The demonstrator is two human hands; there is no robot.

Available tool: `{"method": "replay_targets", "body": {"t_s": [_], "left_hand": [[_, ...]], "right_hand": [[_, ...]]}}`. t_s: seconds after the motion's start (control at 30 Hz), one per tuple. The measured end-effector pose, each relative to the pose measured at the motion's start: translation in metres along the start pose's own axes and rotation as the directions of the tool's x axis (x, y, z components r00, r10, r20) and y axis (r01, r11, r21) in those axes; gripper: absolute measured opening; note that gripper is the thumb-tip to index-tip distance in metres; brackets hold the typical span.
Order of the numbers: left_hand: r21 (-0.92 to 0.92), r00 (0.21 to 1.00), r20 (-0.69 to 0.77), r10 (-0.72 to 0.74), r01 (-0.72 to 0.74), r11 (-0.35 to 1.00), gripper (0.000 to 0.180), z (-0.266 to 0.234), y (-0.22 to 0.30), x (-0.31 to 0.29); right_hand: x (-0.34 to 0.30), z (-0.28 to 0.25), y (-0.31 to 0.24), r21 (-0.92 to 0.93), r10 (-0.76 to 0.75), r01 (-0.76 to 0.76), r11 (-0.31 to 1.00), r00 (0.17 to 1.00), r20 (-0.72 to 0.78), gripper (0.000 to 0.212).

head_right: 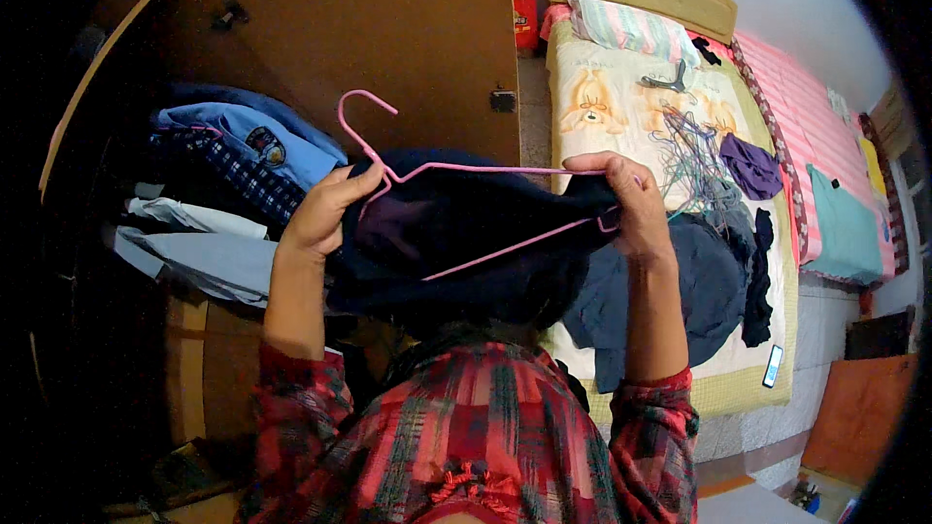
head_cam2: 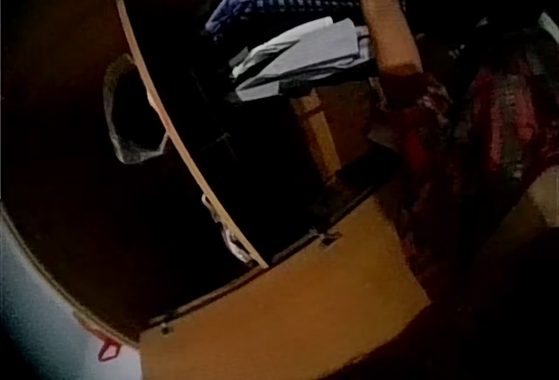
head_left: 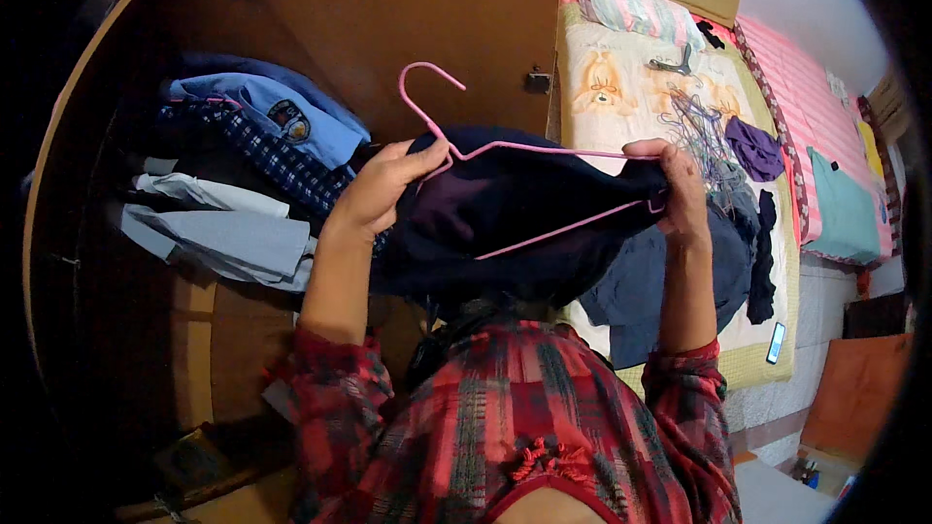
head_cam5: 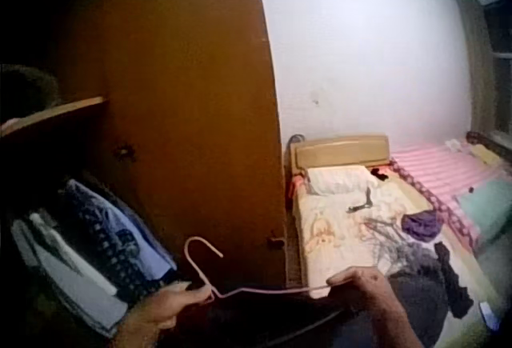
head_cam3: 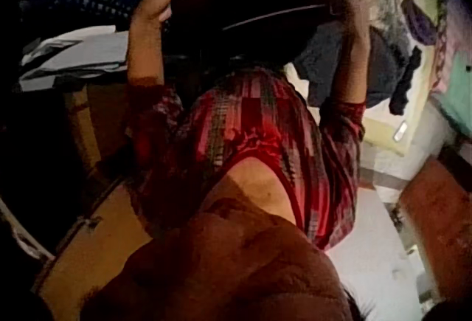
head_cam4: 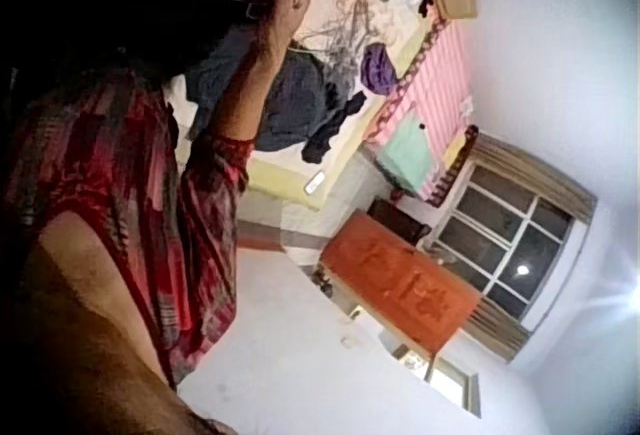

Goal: The person picks up shirts and pants from a bed, places them on hangers, and hangs them inside a wardrobe.

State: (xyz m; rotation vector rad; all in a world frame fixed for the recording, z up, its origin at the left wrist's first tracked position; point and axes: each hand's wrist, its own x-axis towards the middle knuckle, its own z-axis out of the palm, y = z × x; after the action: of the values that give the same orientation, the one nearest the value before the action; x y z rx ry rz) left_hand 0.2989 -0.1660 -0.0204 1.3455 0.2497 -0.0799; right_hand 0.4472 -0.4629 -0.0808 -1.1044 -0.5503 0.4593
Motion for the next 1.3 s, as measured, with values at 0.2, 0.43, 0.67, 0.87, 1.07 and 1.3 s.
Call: {"method": "replay_targets", "body": {"t_s": [0.2, 0.43, 0.67, 0.87, 1.07, 1.3], "left_hand": [[0.384, 0.985, -0.122, -0.118, 0.157, 0.910, 0.048, -0.004, 0.000, 0.005], [0.158, 0.985, -0.059, -0.165, 0.173, 0.972, 0.048, -0.050, -0.020, -0.038], [-0.294, 0.975, 0.047, 0.216, -0.193, 0.936, 0.026, -0.071, -0.052, -0.043], [0.011, 0.910, -0.110, 0.399, -0.400, 0.916, 0.018, -0.044, 0.027, -0.049], [0.639, 0.449, 0.331, 0.830, -0.754, 0.153, 0.022, 0.009, 0.057, -0.073], [0.933, 0.332, -0.092, 0.939, -0.300, 0.197, 0.003, 0.004, 0.042, -0.069]], "right_hand": [[-0.003, -0.008, 0.026, 0.411, -0.041, 0.195, 0.891, 0.934, -0.354, 0.022], [-0.009, -0.050, 0.036, 0.522, -0.174, 0.435, 0.733, 0.863, -0.474, 0.020], [0.004, -0.072, 0.003, 0.545, -0.278, 0.441, 0.713, 0.892, -0.358, 0.024], [-0.005, -0.070, -0.003, 0.395, -0.291, 0.412, 0.821, 0.897, -0.332, 0.024], [-0.010, -0.048, 0.015, 0.178, -0.301, 0.528, 0.831, 0.695, -0.653, 0.020], [-0.005, -0.045, 0.041, 0.535, -0.303, 0.443, 0.720, 0.893, -0.333, 0.023]]}}
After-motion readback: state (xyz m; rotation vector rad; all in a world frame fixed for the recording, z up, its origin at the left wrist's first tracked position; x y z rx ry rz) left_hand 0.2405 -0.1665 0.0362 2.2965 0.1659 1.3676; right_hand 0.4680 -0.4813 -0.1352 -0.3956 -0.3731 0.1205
